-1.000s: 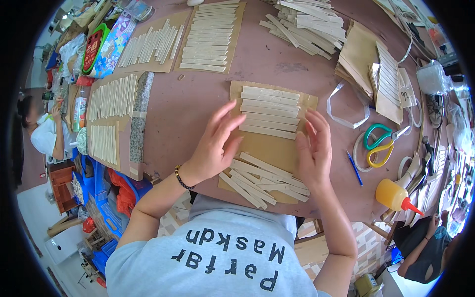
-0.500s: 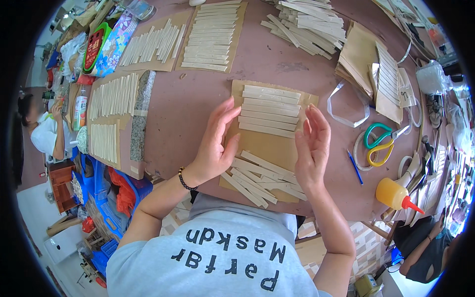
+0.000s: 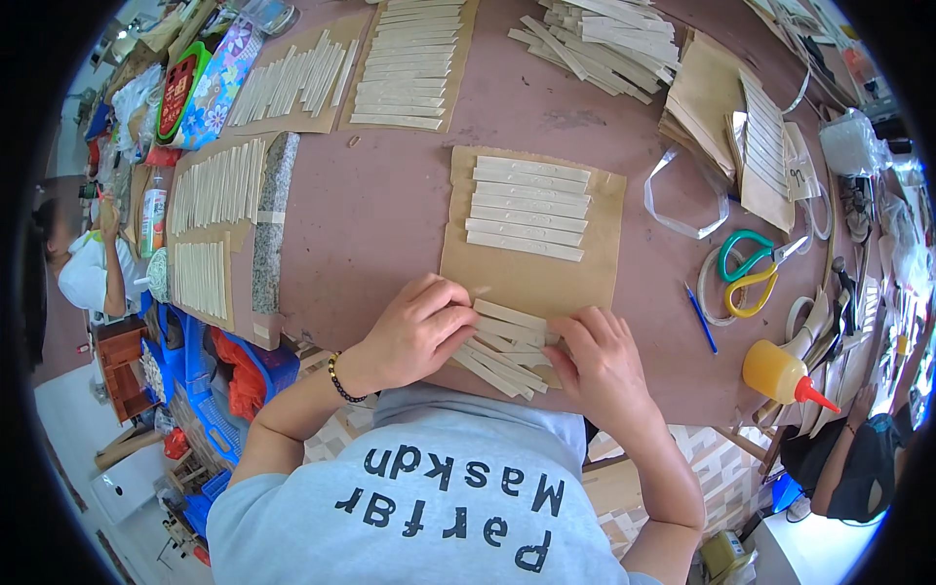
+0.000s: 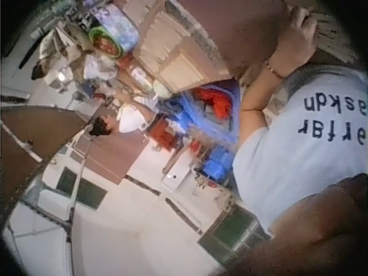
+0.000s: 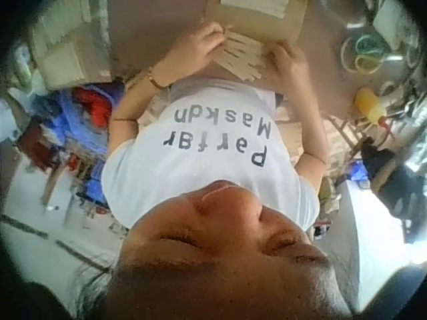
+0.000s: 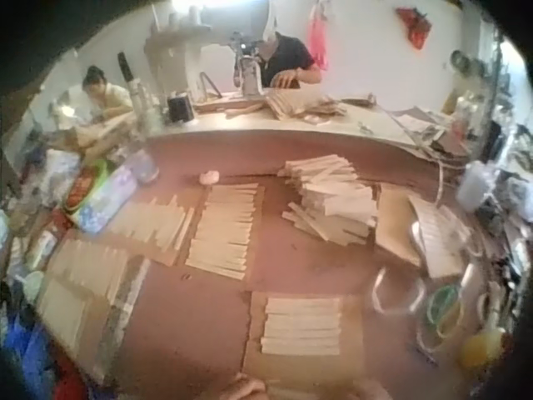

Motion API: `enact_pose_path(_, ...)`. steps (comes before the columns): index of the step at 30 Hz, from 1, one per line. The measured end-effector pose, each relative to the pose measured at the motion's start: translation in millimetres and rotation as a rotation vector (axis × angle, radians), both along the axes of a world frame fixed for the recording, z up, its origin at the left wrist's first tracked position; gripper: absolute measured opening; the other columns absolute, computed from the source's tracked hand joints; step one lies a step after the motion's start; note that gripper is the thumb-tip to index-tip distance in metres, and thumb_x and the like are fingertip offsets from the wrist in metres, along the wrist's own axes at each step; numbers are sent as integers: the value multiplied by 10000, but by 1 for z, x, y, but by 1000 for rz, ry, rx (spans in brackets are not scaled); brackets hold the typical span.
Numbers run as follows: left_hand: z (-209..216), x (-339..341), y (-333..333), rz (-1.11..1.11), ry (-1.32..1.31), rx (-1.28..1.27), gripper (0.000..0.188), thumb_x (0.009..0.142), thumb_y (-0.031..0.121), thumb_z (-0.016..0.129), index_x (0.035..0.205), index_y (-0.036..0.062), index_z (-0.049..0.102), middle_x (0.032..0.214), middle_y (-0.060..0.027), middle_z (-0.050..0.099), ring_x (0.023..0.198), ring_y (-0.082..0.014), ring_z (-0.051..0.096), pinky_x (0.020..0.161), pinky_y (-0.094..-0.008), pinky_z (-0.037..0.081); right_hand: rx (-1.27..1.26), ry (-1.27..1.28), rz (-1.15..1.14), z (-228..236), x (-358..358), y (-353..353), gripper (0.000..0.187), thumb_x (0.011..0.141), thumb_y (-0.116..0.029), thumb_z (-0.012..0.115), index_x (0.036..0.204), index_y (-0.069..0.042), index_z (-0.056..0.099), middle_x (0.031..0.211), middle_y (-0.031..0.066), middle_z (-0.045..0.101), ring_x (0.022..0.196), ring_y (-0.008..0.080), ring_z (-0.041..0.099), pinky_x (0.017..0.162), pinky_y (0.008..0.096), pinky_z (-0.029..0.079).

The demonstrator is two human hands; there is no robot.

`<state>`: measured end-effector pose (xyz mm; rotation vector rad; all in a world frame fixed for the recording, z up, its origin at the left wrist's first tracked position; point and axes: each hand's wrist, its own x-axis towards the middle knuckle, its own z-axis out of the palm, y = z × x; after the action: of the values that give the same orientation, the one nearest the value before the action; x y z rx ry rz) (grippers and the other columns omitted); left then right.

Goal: The person arranges thin wooden strips in parallel rows on a flat cardboard base. They then use a squeeze bottle to apply glue along the edges of the aligned strips to secure them in place.

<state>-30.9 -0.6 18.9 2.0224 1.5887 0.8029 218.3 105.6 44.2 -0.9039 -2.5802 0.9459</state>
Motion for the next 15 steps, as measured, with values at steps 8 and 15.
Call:
enact_pose_path(8,2,1,-1,-32,27,13,154,823,33,760,898,48,626,969,-57,596,924,-264,579,816,-391,499,-9,9,-7,-5,-6,5,153,800,-30,749,936,-42,679,914,89,612,883,310,614,780,421,499)
enact_pose_path(15,6,1,2,13,27,124,180,799,8,757,902,53,617,973,-58,644,970,-265,607,849,-399,501,104,16,-23,-4,-10,15,126,837,-10,715,952,-34,669,916,106,614,875,323,610,769,425,500)
